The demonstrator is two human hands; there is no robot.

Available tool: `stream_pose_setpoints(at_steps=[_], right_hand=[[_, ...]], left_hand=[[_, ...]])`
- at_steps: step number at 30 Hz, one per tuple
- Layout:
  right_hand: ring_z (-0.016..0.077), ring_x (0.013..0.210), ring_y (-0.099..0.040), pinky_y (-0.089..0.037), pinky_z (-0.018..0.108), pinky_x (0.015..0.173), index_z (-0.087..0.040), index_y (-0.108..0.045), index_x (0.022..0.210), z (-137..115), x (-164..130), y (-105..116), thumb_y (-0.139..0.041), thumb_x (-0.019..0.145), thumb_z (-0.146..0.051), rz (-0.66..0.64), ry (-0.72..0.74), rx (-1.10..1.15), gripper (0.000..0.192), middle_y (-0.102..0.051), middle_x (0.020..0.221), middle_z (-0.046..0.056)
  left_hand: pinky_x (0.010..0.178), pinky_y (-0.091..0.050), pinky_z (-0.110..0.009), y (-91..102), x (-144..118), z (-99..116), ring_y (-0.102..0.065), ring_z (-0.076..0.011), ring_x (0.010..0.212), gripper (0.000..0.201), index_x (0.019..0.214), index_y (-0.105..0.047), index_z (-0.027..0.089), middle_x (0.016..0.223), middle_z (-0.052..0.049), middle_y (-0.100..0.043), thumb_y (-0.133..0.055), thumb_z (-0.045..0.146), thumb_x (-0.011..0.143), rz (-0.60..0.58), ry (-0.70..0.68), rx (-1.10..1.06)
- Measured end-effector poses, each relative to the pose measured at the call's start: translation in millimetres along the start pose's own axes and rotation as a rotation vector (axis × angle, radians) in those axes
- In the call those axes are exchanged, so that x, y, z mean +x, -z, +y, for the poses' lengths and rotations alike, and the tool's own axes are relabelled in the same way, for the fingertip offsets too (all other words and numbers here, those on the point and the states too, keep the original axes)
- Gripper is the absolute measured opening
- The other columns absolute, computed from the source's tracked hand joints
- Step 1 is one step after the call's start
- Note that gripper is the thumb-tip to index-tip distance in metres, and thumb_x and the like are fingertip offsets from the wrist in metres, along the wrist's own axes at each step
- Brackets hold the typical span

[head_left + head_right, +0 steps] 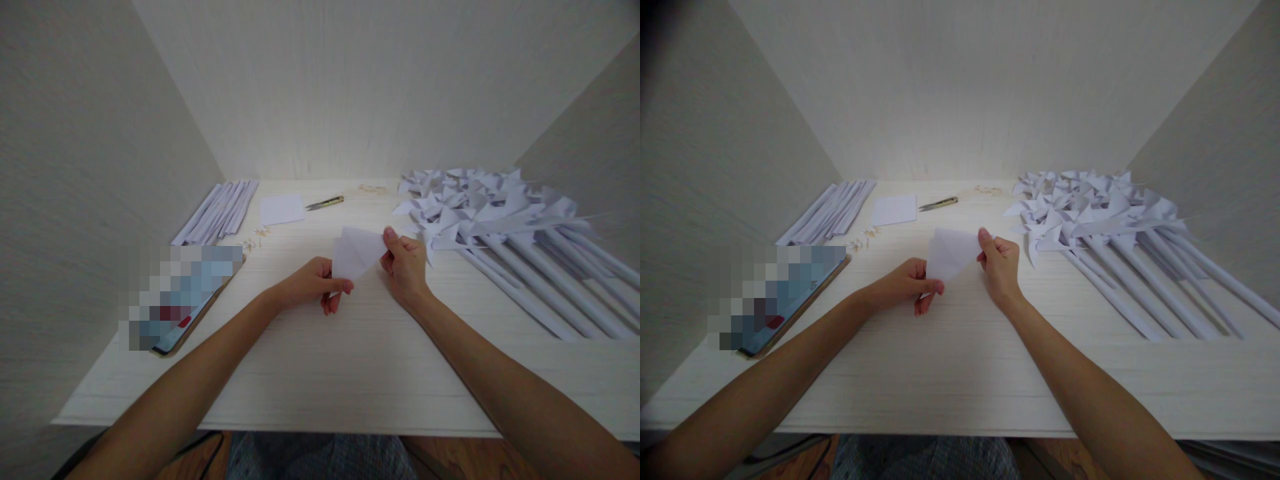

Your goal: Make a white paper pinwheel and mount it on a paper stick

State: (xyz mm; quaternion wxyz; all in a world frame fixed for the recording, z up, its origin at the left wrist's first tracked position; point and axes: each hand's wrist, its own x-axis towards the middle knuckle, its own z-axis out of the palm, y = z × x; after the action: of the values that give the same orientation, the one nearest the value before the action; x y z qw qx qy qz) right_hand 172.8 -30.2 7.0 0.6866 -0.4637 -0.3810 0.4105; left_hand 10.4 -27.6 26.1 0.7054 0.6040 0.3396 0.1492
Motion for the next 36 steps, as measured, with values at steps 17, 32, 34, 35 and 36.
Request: stream_pose_setpoints(at_steps=[17, 32, 34, 35, 36], right_hand=[[0.0029, 0.025, -0.023, -0.010, 0.021, 0.029, -0.019, -0.035, 0.033, -5.1, 2.2, -0.6, -0.060, 0.061, -0.055, -0.010, -0.041, 0.033, 0.053, -0.031, 0.026, -0.006], [0.0032, 0.026, -0.024, -0.011, 0.021, 0.031, -0.016, -0.046, 0.037, -2.6, 7.4, 6.4, -0.058, 0.066, -0.050, 0.154, 0.081, -0.040, 0.046, -0.032, 0.026, -0.007], [0.0028, 0.026, -0.024, -0.011, 0.021, 0.031, -0.016, -0.048, 0.037, -2.6, 7.3, 6.8, -0.062, 0.064, -0.046, 0.126, 0.082, -0.044, 0.043, -0.033, 0.026, -0.007], [0.0026, 0.026, -0.024, -0.010, 0.021, 0.031, -0.016, -0.048, 0.037, -2.8, 6.9, 6.9, -0.064, 0.062, -0.044, 0.109, 0.077, -0.042, 0.042, -0.033, 0.026, -0.007], [0.0025, 0.026, -0.024, -0.010, 0.020, 0.031, -0.015, -0.048, 0.036, -3.1, 6.5, 6.9, -0.064, 0.062, -0.044, 0.096, 0.072, -0.037, 0.041, -0.033, 0.026, -0.007]], left_hand=[[0.035, -0.038, -0.015, 0.8, 1.1, -1.6, -0.047, -0.0061, 0.029, 0.026, 0.059, -0.052, 0.012, 0.037, 0.003, -0.056, -0.064, 0.035, 0.062, -0.008, -0.018, -0.025], [0.029, -0.030, -0.013, 8.6, 7.2, -4.6, -0.043, -0.0049, 0.026, 0.024, 0.056, -0.048, 0.013, 0.033, 0.004, -0.051, -0.055, 0.029, 0.073, 0.309, -0.087, -0.062], [0.027, -0.026, -0.013, 14.0, 6.3, -4.7, -0.039, -0.0044, 0.023, 0.024, 0.054, -0.048, 0.014, 0.030, 0.005, -0.049, -0.053, 0.027, 0.074, 0.373, -0.093, -0.018], [0.026, -0.025, -0.013, 16.7, 5.5, -4.7, -0.039, -0.0045, 0.023, 0.024, 0.054, -0.048, 0.014, 0.030, 0.005, -0.048, -0.054, 0.027, 0.073, 0.386, -0.095, -0.005], [0.026, -0.025, -0.013, 19.2, 4.7, -4.6, -0.039, -0.0046, 0.023, 0.025, 0.053, -0.048, 0.014, 0.030, 0.005, -0.048, -0.055, 0.028, 0.073, 0.390, -0.097, 0.001]])
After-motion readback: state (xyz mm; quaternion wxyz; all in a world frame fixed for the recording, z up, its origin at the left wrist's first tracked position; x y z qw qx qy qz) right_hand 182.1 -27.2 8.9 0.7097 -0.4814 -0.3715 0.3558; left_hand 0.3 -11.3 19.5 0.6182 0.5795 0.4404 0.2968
